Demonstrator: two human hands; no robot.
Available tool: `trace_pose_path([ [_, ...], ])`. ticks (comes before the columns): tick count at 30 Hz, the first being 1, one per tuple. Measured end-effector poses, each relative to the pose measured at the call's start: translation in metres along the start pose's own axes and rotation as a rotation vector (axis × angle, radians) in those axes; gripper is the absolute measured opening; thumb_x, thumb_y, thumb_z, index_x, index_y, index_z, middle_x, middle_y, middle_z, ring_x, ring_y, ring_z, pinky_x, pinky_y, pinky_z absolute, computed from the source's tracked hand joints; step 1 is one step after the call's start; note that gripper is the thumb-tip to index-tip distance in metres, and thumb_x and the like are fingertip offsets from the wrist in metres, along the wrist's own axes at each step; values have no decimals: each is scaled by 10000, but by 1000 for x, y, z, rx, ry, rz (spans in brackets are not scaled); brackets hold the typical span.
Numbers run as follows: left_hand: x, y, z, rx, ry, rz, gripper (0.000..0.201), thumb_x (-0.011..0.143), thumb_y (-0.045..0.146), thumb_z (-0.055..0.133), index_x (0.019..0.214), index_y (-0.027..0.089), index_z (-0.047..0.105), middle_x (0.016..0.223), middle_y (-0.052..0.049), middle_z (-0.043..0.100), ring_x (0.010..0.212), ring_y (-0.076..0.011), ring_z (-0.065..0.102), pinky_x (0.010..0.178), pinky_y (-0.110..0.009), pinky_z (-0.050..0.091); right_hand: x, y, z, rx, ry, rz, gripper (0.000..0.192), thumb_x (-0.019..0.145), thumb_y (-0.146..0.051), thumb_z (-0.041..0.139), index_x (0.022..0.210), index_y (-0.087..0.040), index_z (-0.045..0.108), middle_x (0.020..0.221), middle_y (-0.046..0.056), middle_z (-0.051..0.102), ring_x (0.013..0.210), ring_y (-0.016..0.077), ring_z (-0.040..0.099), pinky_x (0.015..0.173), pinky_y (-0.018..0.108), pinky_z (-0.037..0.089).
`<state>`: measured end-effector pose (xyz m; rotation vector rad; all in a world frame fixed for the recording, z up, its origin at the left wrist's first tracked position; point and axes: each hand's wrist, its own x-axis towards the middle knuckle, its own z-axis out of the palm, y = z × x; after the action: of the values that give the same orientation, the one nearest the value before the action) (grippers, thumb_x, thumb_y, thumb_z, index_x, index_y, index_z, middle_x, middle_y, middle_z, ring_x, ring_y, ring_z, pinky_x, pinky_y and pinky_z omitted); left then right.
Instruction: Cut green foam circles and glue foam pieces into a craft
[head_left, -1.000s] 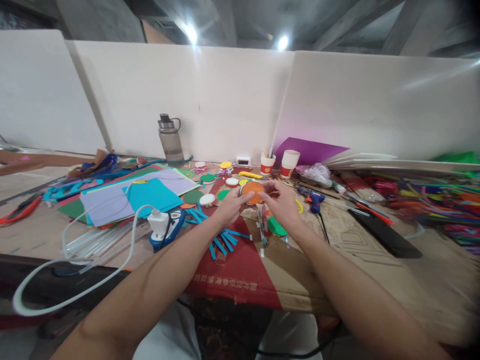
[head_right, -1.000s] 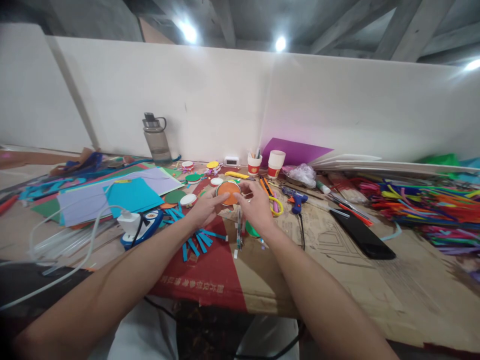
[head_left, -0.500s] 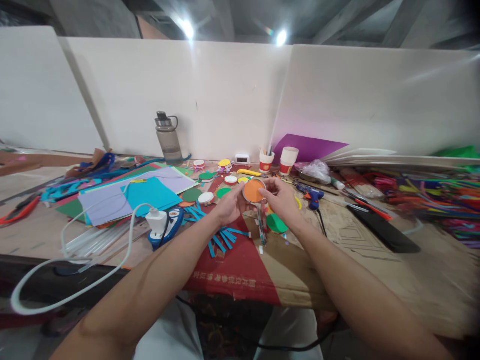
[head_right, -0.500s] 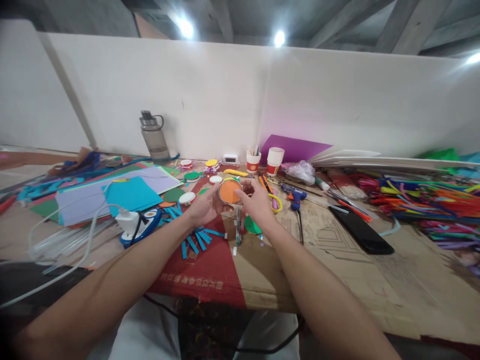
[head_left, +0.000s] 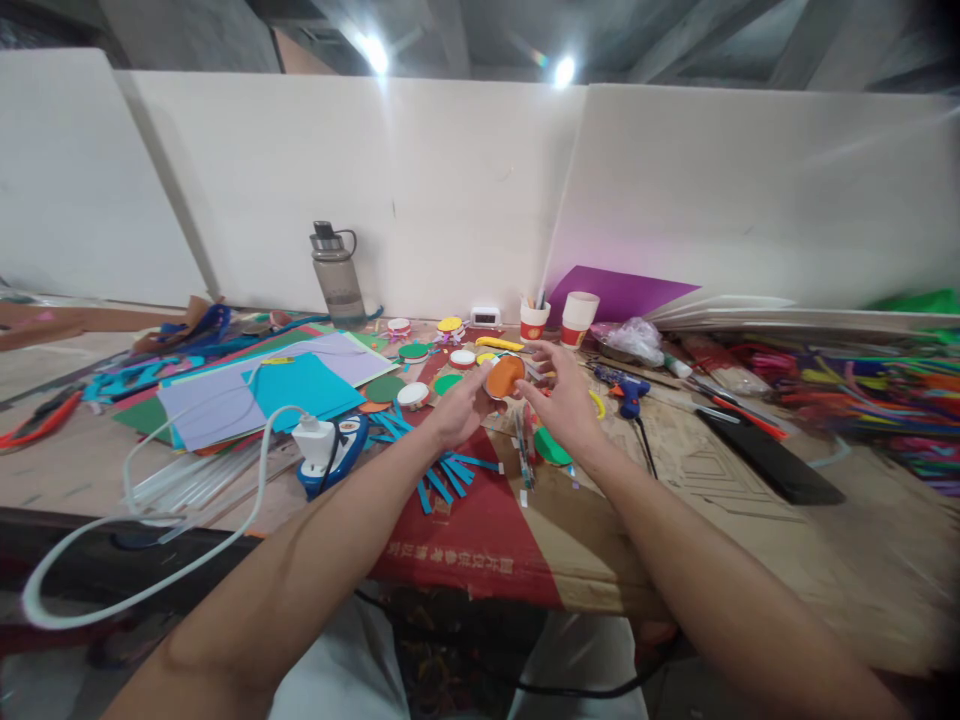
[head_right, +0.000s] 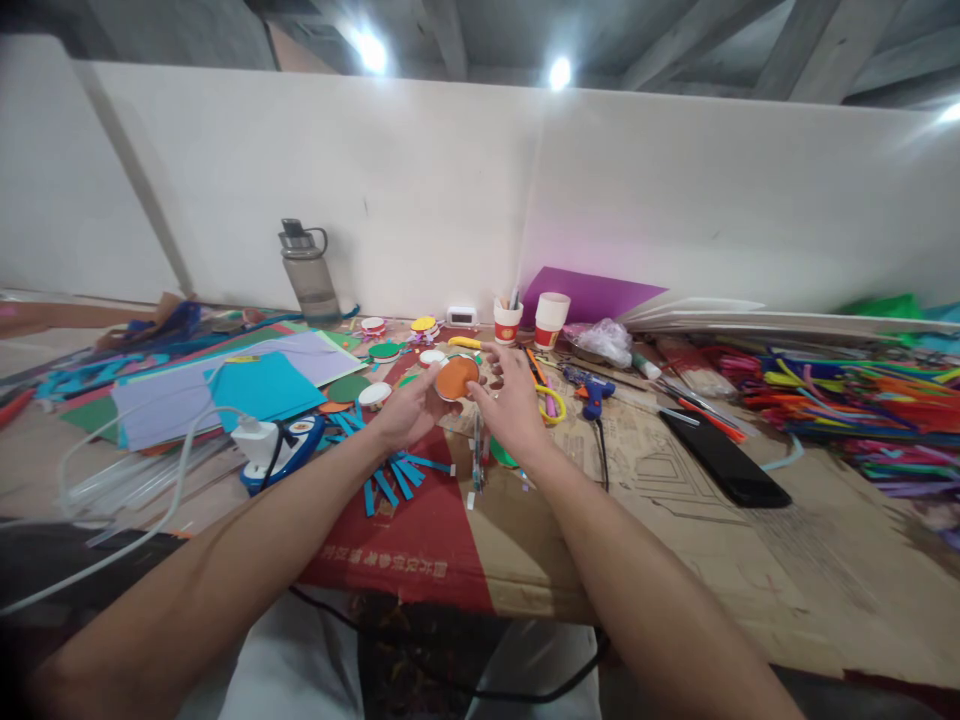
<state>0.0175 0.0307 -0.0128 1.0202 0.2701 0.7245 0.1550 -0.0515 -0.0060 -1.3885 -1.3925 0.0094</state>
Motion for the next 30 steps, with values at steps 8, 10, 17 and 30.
trace_pose_path([
  [8, 0, -3, 0, 18, 0, 10, 350, 839, 462, 640, 990, 147, 631, 910, -49, 645, 726, -126, 568, 596, -241, 414, -2, -2, -1, -301, -22, -287, 502, 806, -149, 614, 1291, -277, 584, 1201, 105, 517, 1108, 283, 486, 956, 483, 459],
  [10, -1, -3, 0, 21, 14, 9, 344, 842, 451, 640, 1009, 151, 626, 904, -45, 639, 728, -125, 565, 609, -242, 417, -2, -1, -1, -376, -34, -333, 499, 803, -133, 618, 1279, -283, 602, 1227, 103, 525, 1105, 293, 475, 954, 489, 453],
  [17, 0, -5, 0, 60, 29, -10, 358, 841, 476, 634, 1000, 157, 608, 889, -36, 628, 736, -126, 570, 597, -236, 402, -1, -5, -5, -454, -22, -432, 327, 839, -124, 581, 1138, -220, 671, 1239, 115, 559, 1111, 292, 422, 956, 470, 438],
  [30, 5, -9, -7, 251, 183, 8, 503, 865, 604, 519, 981, 127, 629, 815, -75, 688, 603, -137, 622, 496, -224, 382, 4, -2, -5, -72, -125, -136, 71, 804, -155, 572, 824, -221, 591, 857, 49, 622, 873, 225, 556, 833, 412, 466],
])
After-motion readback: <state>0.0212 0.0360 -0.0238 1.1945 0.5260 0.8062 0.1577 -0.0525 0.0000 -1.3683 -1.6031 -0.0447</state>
